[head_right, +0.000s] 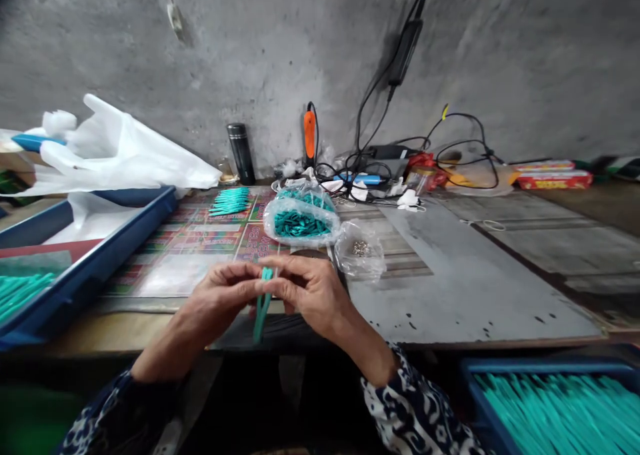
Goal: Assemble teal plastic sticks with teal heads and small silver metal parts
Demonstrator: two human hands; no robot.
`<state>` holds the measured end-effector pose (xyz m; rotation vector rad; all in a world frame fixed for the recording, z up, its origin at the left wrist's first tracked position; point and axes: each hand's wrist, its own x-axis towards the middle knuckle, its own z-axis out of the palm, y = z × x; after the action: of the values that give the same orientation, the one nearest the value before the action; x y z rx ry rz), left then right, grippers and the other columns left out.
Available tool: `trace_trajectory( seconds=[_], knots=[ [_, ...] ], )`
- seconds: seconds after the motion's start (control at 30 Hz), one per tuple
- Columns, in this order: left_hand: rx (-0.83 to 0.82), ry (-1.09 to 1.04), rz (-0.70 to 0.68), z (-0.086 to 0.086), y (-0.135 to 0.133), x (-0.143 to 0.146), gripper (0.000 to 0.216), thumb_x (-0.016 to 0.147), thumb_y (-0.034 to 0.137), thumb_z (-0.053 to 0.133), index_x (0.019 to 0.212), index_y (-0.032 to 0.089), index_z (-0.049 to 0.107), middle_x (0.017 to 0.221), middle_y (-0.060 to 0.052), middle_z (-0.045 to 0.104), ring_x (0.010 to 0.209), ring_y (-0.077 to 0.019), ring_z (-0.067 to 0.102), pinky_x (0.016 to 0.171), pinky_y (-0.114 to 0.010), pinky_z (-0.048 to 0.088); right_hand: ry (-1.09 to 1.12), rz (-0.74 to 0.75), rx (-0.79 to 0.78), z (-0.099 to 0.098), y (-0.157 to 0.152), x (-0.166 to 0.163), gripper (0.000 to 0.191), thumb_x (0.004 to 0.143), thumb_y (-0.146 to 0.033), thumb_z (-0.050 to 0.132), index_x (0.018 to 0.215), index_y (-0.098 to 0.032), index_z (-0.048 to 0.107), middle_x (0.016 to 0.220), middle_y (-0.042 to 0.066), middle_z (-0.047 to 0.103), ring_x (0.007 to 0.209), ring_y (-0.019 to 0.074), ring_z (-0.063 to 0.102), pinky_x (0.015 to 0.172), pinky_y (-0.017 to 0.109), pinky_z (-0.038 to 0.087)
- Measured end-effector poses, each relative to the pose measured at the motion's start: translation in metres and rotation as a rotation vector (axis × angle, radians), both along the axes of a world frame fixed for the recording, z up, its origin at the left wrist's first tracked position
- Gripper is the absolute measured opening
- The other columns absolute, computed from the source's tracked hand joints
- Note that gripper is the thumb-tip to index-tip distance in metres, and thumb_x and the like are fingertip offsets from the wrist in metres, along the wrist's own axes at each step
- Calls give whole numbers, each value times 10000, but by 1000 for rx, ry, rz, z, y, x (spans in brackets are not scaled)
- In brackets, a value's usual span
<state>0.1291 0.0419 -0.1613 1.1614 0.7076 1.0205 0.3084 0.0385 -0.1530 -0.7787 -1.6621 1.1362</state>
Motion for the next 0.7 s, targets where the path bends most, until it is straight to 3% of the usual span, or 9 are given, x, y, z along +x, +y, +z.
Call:
trace_trajectory(
  seconds=[0.1, 0.2, 0.4, 0.57, 0.7],
  knots=[
    [-135, 45, -126, -13, -16, -6, 229, 701, 329, 836, 695, 137, 710, 573, 6, 606, 478, -67, 494, 481, -178, 418, -17, 102, -53, -2, -14, 6, 167, 849, -331, 720, 941, -201, 769, 800, 11, 668, 519, 88, 557, 453, 171, 466],
    [-141, 107, -114, -21, -27, -6, 252, 704, 365, 832, 698, 136, 728, 607, -13, 638, 542, -90, 531, 546, -197, 436, -15, 138, -131, -9, -24, 10, 113, 842, -286, 723, 882, -184, 752, 788, 2, 649, 523, 82, 567, 463, 162, 464],
    [135, 207, 142, -27, -41, 12, 243, 777, 387, 763, 863, 159, 754, 794, -40, 732, 749, -164, 646, 705, -235, 498, 77, -5, -175, -28, -25, 11, 94, 853, -258, 707, 869, -166, 696, 695, -30, 622, 489, 68, 562, 473, 153, 450],
    [296, 339, 249, -34, -46, 20, 180, 846, 358, 689, 845, 180, 722, 728, -6, 707, 647, -137, 628, 618, -207, 496, 89, -47, -173, -35, -26, 5, 172, 829, -324, 726, 859, -161, 681, 683, -19, 625, 515, 91, 565, 475, 172, 478],
    [465, 495, 301, -38, -44, 13, 134, 875, 314, 644, 870, 200, 716, 773, -3, 733, 693, -152, 672, 654, -213, 512, -56, 10, -174, -28, -18, 12, 161, 834, -315, 699, 857, -157, 683, 698, -12, 634, 512, 98, 575, 478, 183, 468]
  ],
)
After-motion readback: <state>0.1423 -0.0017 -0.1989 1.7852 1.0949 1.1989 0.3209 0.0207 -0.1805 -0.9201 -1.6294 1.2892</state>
